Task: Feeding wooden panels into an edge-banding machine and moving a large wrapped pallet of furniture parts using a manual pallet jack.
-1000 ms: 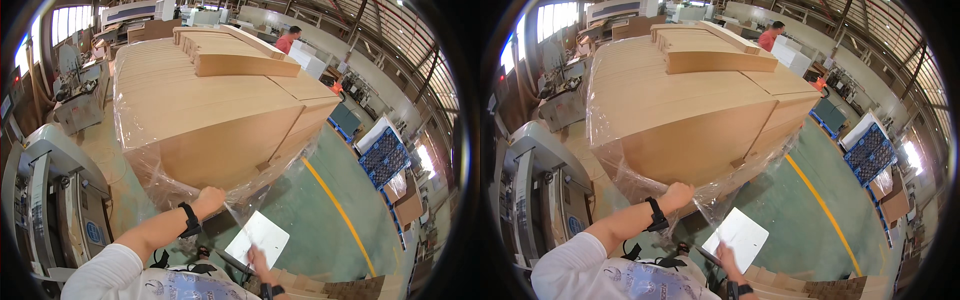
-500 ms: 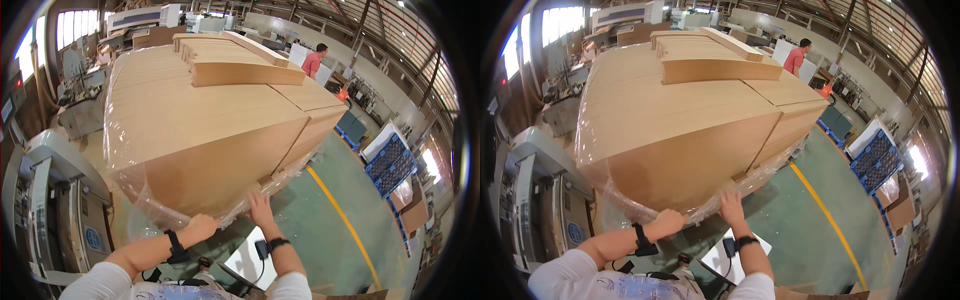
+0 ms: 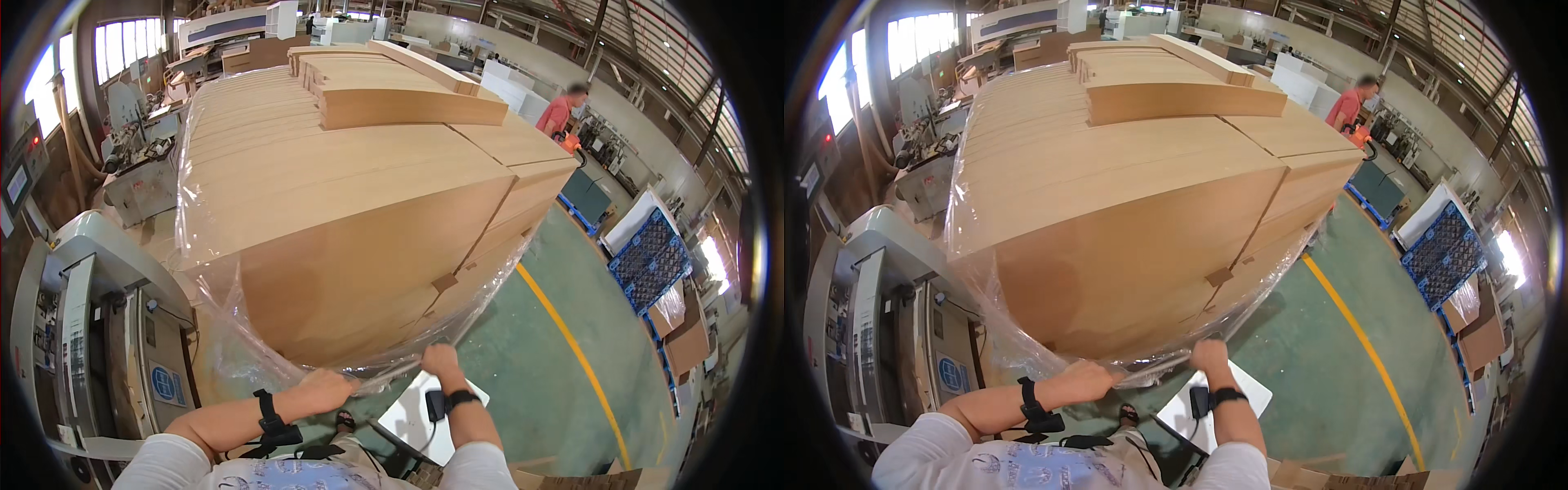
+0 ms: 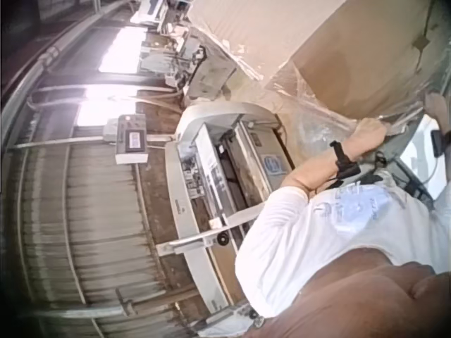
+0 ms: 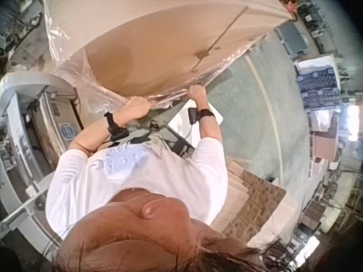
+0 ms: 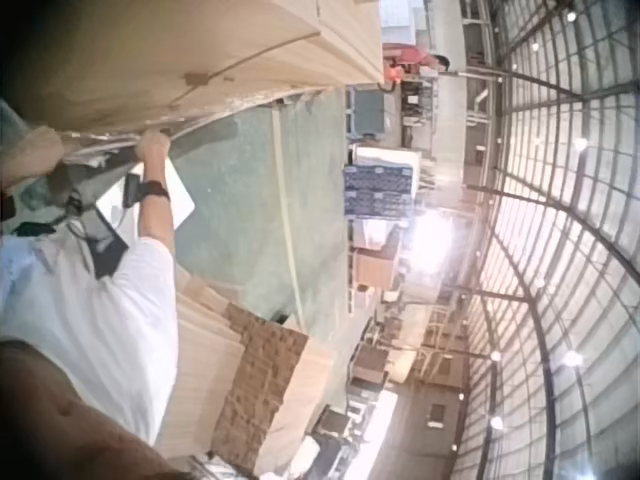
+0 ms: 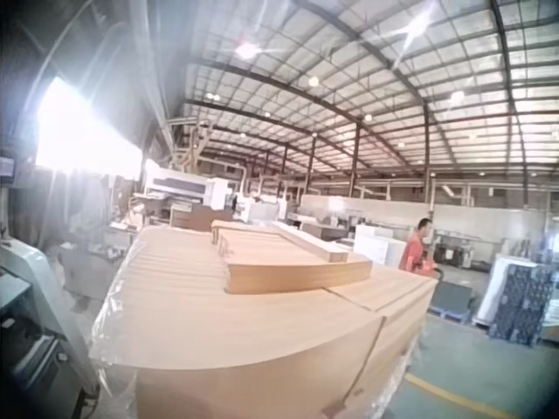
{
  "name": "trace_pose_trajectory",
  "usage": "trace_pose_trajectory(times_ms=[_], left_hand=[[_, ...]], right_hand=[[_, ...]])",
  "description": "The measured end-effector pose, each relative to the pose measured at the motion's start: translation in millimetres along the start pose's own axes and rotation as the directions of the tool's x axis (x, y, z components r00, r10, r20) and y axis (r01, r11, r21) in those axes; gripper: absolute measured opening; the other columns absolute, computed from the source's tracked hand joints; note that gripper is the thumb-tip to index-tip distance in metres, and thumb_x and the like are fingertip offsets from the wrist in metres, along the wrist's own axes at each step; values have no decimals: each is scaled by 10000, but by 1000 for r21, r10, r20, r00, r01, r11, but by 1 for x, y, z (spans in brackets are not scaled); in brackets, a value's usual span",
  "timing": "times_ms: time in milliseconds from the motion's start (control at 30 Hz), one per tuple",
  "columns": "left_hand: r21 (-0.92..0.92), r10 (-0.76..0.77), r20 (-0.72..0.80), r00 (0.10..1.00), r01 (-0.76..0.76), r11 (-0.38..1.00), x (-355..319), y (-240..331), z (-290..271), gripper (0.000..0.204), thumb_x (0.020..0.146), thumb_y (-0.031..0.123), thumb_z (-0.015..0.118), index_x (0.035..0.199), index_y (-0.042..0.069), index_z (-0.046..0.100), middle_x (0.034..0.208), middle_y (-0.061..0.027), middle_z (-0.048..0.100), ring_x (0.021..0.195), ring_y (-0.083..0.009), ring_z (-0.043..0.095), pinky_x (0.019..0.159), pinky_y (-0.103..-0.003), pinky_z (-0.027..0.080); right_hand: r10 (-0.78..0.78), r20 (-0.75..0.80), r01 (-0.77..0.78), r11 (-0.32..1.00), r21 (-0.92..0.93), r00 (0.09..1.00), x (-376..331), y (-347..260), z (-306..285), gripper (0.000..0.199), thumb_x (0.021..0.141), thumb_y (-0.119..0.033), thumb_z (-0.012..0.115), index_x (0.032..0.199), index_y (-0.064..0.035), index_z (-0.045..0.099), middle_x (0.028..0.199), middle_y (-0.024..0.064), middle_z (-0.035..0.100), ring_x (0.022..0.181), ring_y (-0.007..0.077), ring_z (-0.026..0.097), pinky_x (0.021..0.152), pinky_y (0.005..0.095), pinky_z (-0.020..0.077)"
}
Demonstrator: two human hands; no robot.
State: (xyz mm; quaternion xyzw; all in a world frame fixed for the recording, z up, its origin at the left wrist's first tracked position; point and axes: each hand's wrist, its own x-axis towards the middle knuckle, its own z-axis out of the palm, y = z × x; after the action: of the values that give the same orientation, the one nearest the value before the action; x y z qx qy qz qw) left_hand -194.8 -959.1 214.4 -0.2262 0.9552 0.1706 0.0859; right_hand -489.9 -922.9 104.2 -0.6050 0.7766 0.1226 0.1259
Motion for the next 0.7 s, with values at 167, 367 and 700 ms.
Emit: trace_pose_trajectory(times_ms=[167, 367, 700], left_hand=[[-34, 118, 86, 989, -115, 993, -35, -12, 22, 283, 747, 119, 485, 1023, 104, 549, 689, -151, 607, 675, -319, 615, 550, -456, 457], [-11, 154, 111, 982, -154, 988, -64, -25, 14, 196, 791, 156, 450, 902, 78, 592, 722, -161, 624, 713, -326, 627, 586, -447, 483], [-1, 74, 117, 990, -74, 997, -64, -30, 40, 212, 783, 152, 458, 909, 101, 621, 753, -165, 632, 723, -326, 632, 607, -439, 502]], right_hand=[[47, 78, -60, 984, 167, 996, -93, -56, 31, 484, 866, -440, 398, 794, -48, 673, 823, 188, 642, 790, 342, 626, 715, 439, 482], [-93, 370, -242, 606, 758, 924, -138, -85, 13, 494, 819, -359, 591, 1190, -51, 484, 833, 104, 648, 727, 204, 621, 664, 297, 490], [-188, -252, 237, 955, 179, 949, -11, -74, -31, 333, 711, -169, 603, 1031, -80, 573, 986, 148, 594, 957, 309, 547, 786, 386, 456]])
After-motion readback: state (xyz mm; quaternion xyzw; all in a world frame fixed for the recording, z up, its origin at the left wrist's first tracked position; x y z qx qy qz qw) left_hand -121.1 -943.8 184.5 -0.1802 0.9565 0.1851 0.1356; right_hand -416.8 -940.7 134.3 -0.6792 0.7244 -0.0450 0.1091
